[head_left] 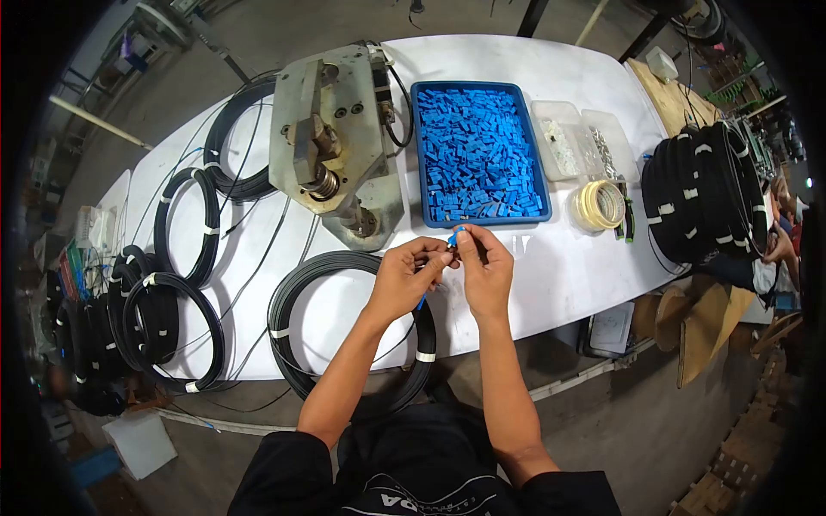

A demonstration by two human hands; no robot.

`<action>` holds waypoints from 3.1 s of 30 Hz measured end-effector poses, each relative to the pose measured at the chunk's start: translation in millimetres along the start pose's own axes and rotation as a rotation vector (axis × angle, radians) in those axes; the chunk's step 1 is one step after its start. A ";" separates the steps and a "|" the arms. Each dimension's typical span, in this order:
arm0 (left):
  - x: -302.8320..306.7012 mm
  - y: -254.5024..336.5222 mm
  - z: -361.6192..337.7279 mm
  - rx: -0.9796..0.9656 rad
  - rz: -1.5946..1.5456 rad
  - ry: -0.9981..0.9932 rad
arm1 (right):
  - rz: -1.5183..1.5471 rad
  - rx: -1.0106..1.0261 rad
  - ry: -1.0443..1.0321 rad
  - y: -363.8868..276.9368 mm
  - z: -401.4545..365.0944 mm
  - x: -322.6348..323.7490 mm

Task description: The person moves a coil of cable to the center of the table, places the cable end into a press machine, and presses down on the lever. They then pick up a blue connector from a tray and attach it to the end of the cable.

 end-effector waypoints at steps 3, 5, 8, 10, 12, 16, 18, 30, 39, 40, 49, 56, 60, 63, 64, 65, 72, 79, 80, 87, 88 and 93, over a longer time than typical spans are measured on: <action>5.9 3.0 -5.1 0.028 -0.105 -0.115 | -0.027 0.025 0.004 7.6 6.6 3.7; 10.4 7.8 -14.1 0.104 -0.012 -0.159 | -0.048 0.023 0.006 3.8 5.4 3.2; 27.4 3.9 -29.9 0.217 0.100 -0.308 | -0.067 -0.001 0.002 4.1 6.6 2.3; 27.1 9.3 -37.3 0.352 0.250 -0.444 | -0.057 0.000 0.021 4.3 6.4 1.9; 26.9 5.9 -37.5 0.333 0.226 -0.462 | -0.055 0.003 0.022 5.1 5.8 1.2; 24.4 0.9 -34.5 0.282 0.196 -0.448 | -0.036 0.022 0.033 3.6 7.0 2.9; 21.7 -0.1 -30.1 0.279 0.165 -0.381 | -0.053 0.016 0.021 2.8 7.2 5.3; 8.1 -9.1 -2.5 0.082 0.210 -0.015 | 0.011 -0.060 -0.047 15.7 8.1 11.6; -0.9 -12.9 8.9 -0.140 0.159 0.118 | -0.018 0.025 -0.196 7.0 21.2 9.6; -2.2 -8.0 9.1 -0.141 0.160 0.120 | -0.014 0.030 -0.190 8.1 22.1 9.9; -4.4 -7.3 11.1 -0.049 0.009 0.096 | -0.001 0.010 -0.197 7.0 26.7 10.7; -5.0 6.1 10.3 -0.255 0.471 0.211 | 0.007 -0.008 -0.216 -3.2 22.0 10.2; -13.2 29.4 4.5 -0.397 0.625 0.246 | 0.079 0.054 -0.224 -2.8 19.3 9.8; -19.7 30.6 4.8 -0.465 0.560 0.233 | 0.155 0.030 -0.228 -1.8 18.4 8.1; -20.1 31.7 4.4 -0.465 0.559 0.234 | 0.154 0.029 -0.229 -1.4 17.9 7.1; -20.6 32.8 4.5 -0.449 0.578 0.228 | 0.166 0.038 -0.228 -1.0 17.8 6.1; -21.2 34.9 4.2 -0.375 0.636 0.265 | 0.080 0.072 -0.199 4.5 19.0 -0.6; -11.0 13.1 4.5 -0.381 0.607 0.285 | 0.021 0.078 -0.150 8.7 15.3 -4.4; -5.2 -2.8 7.7 -0.265 0.362 0.239 | -0.008 0.101 -0.142 8.2 15.9 -3.5; 3.9 -37.0 14.3 -0.018 -0.586 -0.215 | -0.064 0.037 -0.152 6.6 9.7 -11.0; 5.1 -38.3 14.6 -0.029 -0.606 -0.228 | -0.064 0.039 -0.157 7.9 9.4 -10.4; 1.7 -33.9 22.6 -0.043 -0.217 -0.041 | -0.016 0.058 -0.082 17.3 12.7 -1.5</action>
Point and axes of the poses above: each hand's wrist, its own z-axis towards the middle knuckle, its own x-axis out of the back of the hand, y = z × x, the point moved 4 cm from there along z, towards the middle knuckle, and after that the axes turned 10 degrees about -y, right-handed, at the moved point
